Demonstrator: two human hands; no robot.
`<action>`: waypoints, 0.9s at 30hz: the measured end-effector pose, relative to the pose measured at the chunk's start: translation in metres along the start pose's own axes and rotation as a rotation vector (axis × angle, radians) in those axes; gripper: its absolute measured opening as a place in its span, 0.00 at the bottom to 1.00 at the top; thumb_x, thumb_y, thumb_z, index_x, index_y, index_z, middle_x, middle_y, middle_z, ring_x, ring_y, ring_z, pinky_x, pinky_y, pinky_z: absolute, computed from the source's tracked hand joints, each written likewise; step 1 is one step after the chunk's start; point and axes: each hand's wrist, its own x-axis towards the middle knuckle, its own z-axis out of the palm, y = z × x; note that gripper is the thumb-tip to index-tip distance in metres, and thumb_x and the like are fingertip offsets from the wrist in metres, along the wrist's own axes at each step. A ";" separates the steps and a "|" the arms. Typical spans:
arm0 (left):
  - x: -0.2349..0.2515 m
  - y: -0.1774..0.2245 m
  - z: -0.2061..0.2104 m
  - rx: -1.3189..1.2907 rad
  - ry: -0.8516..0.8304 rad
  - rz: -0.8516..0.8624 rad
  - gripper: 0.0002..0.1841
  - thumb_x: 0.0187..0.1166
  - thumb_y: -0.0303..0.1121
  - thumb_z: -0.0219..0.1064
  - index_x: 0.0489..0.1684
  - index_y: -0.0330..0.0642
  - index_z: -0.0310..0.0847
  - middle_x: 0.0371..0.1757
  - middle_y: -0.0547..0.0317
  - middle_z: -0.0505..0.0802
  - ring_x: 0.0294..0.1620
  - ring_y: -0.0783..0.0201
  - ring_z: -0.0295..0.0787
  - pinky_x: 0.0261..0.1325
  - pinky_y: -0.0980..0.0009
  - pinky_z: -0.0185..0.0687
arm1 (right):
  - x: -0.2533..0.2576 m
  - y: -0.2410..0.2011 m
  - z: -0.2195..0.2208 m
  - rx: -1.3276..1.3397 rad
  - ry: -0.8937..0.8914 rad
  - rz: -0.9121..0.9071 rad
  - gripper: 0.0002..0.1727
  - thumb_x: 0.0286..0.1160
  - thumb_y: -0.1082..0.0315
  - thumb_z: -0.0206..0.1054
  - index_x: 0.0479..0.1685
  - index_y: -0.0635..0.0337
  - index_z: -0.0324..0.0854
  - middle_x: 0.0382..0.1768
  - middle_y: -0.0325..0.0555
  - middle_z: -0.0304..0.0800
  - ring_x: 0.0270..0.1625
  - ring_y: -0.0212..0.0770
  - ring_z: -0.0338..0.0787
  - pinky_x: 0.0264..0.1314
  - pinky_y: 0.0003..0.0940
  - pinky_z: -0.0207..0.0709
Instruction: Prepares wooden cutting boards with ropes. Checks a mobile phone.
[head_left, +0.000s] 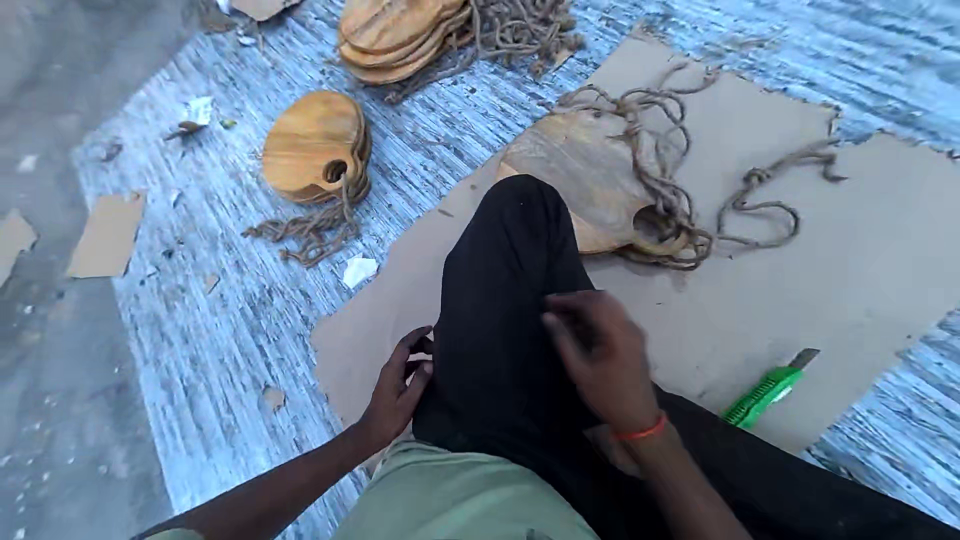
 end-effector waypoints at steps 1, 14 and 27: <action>-0.014 -0.004 -0.002 0.032 -0.011 -0.031 0.25 0.86 0.32 0.59 0.81 0.31 0.65 0.64 0.49 0.88 0.62 0.62 0.89 0.65 0.63 0.88 | 0.001 -0.017 0.011 -0.038 -0.090 -0.136 0.14 0.77 0.60 0.70 0.55 0.55 0.91 0.53 0.46 0.92 0.57 0.45 0.91 0.59 0.48 0.87; -0.039 0.030 0.016 -0.601 0.168 -0.451 0.09 0.85 0.24 0.59 0.48 0.33 0.86 0.37 0.59 0.95 0.38 0.70 0.92 0.49 0.71 0.90 | 0.018 -0.079 0.051 -0.293 -0.405 -0.155 0.21 0.67 0.56 0.82 0.56 0.56 0.91 0.51 0.48 0.92 0.56 0.51 0.90 0.57 0.44 0.86; -0.033 0.084 0.006 -0.661 0.136 -0.882 0.08 0.87 0.24 0.60 0.58 0.34 0.72 0.43 0.48 0.91 0.39 0.59 0.93 0.43 0.65 0.92 | 0.003 -0.064 0.033 -0.082 -0.485 -0.211 0.26 0.58 0.72 0.86 0.62 0.56 0.89 0.58 0.48 0.88 0.42 0.40 0.92 0.49 0.38 0.90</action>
